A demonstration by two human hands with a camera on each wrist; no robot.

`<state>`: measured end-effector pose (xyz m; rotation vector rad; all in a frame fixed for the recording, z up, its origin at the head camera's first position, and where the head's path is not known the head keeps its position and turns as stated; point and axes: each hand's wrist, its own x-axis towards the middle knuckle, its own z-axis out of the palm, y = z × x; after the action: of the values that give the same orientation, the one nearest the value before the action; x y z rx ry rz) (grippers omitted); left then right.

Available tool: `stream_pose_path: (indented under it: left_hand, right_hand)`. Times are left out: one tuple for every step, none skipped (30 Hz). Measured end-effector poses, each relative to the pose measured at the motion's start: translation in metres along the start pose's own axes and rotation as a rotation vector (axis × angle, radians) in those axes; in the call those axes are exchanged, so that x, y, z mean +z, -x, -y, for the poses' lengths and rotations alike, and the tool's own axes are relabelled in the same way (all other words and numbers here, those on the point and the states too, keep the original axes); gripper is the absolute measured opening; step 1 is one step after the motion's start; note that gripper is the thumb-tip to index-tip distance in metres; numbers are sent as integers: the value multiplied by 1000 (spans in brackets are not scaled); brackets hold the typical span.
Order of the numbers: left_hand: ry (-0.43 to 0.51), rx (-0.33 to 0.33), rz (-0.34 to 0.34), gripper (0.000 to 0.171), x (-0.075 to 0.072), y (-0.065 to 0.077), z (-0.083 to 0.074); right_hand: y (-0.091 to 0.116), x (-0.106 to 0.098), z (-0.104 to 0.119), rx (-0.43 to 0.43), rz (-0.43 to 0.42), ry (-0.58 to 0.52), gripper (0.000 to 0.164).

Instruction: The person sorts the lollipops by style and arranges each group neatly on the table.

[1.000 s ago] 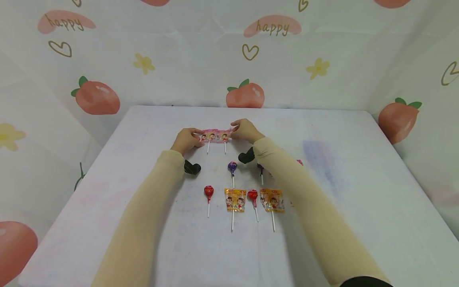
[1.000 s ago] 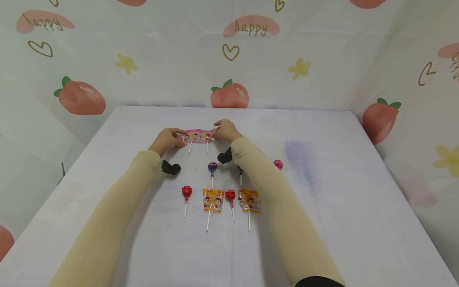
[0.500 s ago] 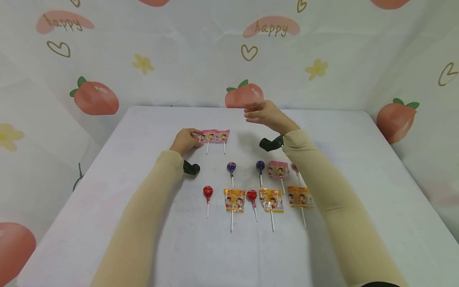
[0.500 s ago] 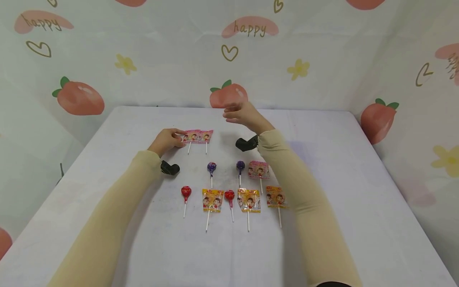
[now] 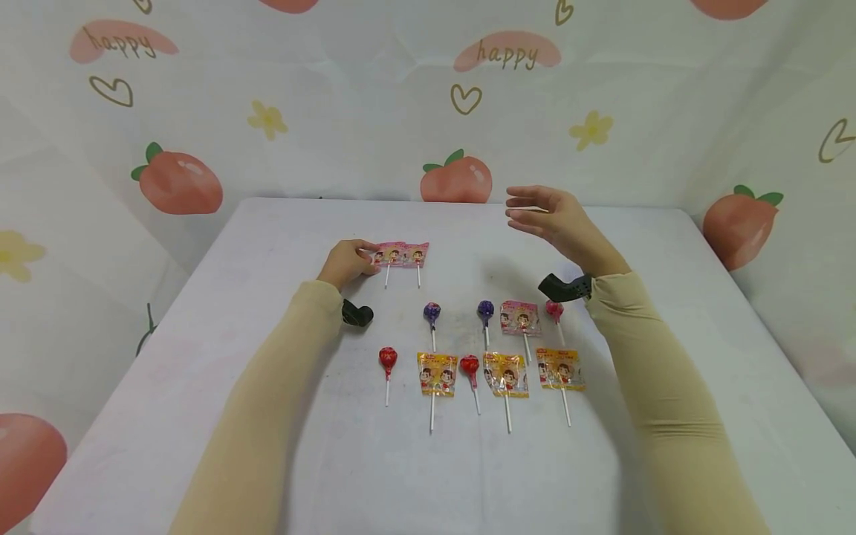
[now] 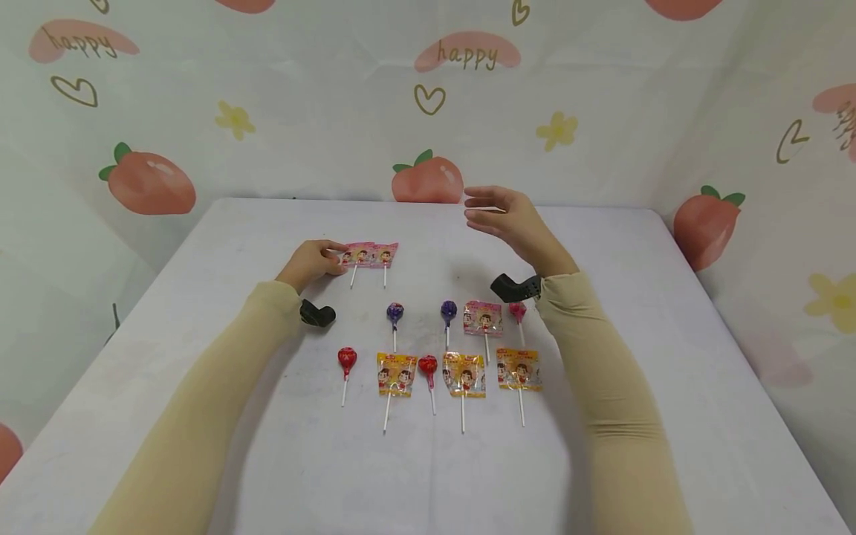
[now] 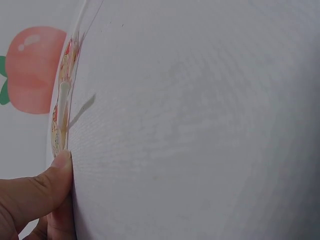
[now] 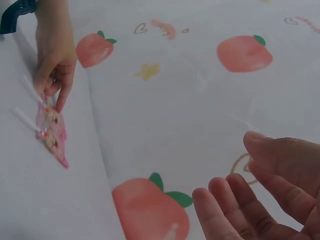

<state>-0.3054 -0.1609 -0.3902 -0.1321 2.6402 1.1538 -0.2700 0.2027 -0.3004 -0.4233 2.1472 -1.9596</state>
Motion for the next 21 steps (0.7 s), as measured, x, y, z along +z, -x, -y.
stream_pose_path:
  left_hand:
    - [0, 1, -1, 50, 0, 0, 0]
    - [-3, 1, -3, 50, 0, 0, 0]
    - [-5, 2, -3, 50, 0, 0, 0]
    - [-7, 3, -4, 50, 0, 0, 0]
    - [-10, 3, -3, 50, 0, 0, 0]
    - [-12, 2, -3, 50, 0, 0, 0]
    - [-13, 1, -3, 50, 0, 1, -1]
    - [-14, -2, -2, 50, 0, 1, -1]
    - [-15, -3, -3, 50, 0, 1, -1]
    - [-14, -6, -3, 50, 0, 1, -1]
    - [-14, -6, -3, 50, 0, 1, -1]
    - [-13, -6, -4, 50, 0, 1, -1]
    - [-13, -6, -6, 50, 0, 1, -1]
    - [-17, -5, -7, 50, 0, 1, -1]
    - [-19, -4, -9, 50, 0, 1, -1]
    - [-20, -4, -9, 50, 0, 0, -1]
    - [-23, -4, -8, 50, 0, 0, -1]
    - [-24, -5, -7, 50, 0, 0, -1]
    - [-23, -7, -7, 50, 0, 0, 0]
    - [-24, -7, -7, 50, 0, 0, 0]
    - [-21, -7, -6, 50, 0, 0, 0]
  right_hand:
    - [4, -2, -1, -2, 1, 9, 51]
    - [8, -3, -3, -4, 3, 32, 51]
    - [11, -5, -5, -3, 2, 68, 51]
    - [15, -6, -7, 0, 2, 106, 50]
    - [18, -8, -9, 8, 2, 153, 50]
    - [21, -10, -12, 16, 3, 197, 50]
    - [23, -11, -15, 23, 6, 242, 49]
    - [25, -13, -19, 29, 10, 282, 48]
    - [27, -15, -22, 37, 16, 311, 47]
    - [29, -16, -27, 42, 21, 323, 46]
    - [29, -17, -31, 44, 29, 331, 45]
    - [30, -18, -36, 44, 39, 332, 44]
    - [30, -19, -41, 46, 53, 337, 42]
    - [31, -20, -45, 48, 68, 335, 42]
    - [31, -22, -49, 54, 86, 331, 42]
    - [30, -23, -53, 58, 108, 333, 41]
    - [30, -24, -58, 68, 133, 341, 41]
    - [29, -25, -61, 82, 157, 354, 41]
    - [29, -26, -65, 100, 182, 367, 41]
    - [28, -27, -68, 119, 208, 376, 42]
    - [27, -28, -72, 139, 234, 391, 41]
